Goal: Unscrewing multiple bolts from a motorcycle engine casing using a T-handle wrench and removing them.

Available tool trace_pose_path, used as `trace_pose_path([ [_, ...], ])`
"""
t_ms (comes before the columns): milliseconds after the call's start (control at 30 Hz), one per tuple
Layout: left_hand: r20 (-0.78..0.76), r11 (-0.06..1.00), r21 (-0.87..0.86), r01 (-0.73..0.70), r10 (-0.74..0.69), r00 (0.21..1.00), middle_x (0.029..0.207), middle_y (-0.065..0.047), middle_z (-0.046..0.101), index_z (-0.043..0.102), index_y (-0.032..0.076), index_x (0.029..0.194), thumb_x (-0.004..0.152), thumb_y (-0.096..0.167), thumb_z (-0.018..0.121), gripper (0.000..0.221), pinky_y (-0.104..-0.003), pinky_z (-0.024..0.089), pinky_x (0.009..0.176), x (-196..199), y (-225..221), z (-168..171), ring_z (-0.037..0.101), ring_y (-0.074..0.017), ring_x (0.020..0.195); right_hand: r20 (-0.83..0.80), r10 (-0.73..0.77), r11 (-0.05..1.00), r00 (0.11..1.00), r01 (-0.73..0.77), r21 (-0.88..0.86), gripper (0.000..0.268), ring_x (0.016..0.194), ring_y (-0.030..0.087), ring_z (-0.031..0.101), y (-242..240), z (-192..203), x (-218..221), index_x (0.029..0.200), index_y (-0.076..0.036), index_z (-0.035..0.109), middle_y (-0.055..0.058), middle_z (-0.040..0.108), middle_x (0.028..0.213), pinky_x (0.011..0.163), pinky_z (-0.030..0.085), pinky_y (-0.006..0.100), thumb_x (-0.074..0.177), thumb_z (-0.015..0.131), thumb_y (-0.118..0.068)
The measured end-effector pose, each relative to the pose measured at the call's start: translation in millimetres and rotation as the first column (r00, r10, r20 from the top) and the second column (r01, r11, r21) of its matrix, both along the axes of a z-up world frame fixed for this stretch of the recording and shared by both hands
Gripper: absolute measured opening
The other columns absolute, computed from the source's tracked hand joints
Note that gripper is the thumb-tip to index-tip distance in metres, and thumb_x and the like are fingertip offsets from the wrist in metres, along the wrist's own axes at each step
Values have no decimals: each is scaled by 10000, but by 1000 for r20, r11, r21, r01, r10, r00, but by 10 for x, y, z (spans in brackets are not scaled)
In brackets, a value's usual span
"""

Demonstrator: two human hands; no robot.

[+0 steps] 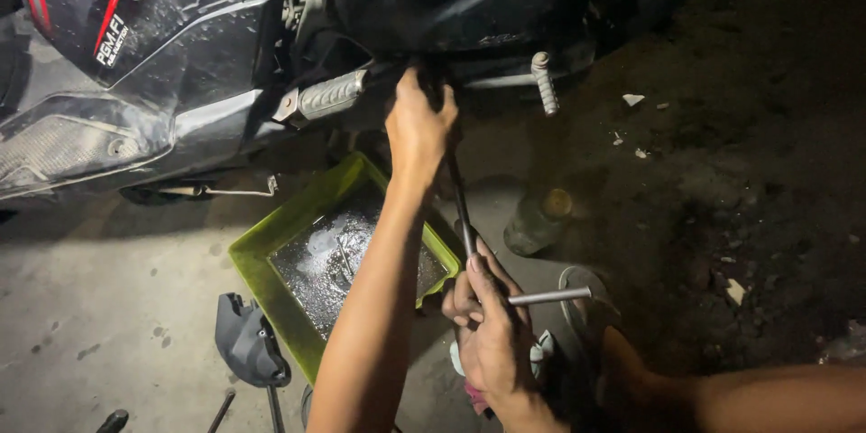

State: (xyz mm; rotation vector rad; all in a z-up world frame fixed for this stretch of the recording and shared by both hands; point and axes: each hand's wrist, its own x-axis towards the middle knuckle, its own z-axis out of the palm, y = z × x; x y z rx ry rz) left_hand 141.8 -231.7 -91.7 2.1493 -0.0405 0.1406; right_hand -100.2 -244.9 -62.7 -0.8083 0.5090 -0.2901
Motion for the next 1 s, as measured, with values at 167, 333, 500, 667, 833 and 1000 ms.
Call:
trace_pose_path([
  [167,-120,993,-77,90,-99,988,1234,-230,710,471,122,1353,909,417,594,547,-457,495,950,103,114,55,668,-433,1134,126,28,993,992,-42,114,230,481,103,238,81,-5,-23,823,-102,463,-36,220,560,464,161,261,1044,528,-111],
  [333,-245,960,-58,274,-280,928,1332,-205,668,426,135,1453,829,519,597,752,-382,479,993,293,404,40,647,-343,1236,96,60,881,994,-98,463,180,548,93,292,99,-33,-51,888,-152,454,-67,232,595,613,409,266,1038,556,-148],
  [500,-32,815,-117,567,-574,818,1140,-89,752,614,94,1348,731,121,571,620,-293,609,787,51,709,438,723,-147,880,202,-13,592,979,-155,791,406,564,76,330,132,91,-50,699,-176,377,-43,316,632,897,564,359,1081,513,-191],
  [667,-277,849,-209,486,-528,803,1323,-45,697,551,63,1443,754,515,724,842,-251,584,856,-524,1100,987,688,-92,1054,180,-23,999,983,18,33,224,444,85,302,184,188,9,815,-120,486,-51,274,537,413,381,304,1032,529,-85],
  [833,-210,796,-127,592,-605,768,1165,-23,640,650,81,1253,900,473,630,528,-274,486,891,-1080,1335,1256,605,-126,1045,-213,-165,905,963,62,-420,450,1115,172,681,295,83,-18,1349,-54,678,72,734,1313,869,571,294,938,563,-199],
  [1000,-231,887,-15,462,-453,861,1461,-92,619,607,93,1396,869,582,594,719,-332,402,1120,-1552,1294,1199,573,-234,1369,-317,-146,974,937,192,119,130,587,142,566,357,344,51,1042,-147,743,0,577,714,527,515,271,939,698,-211],
])
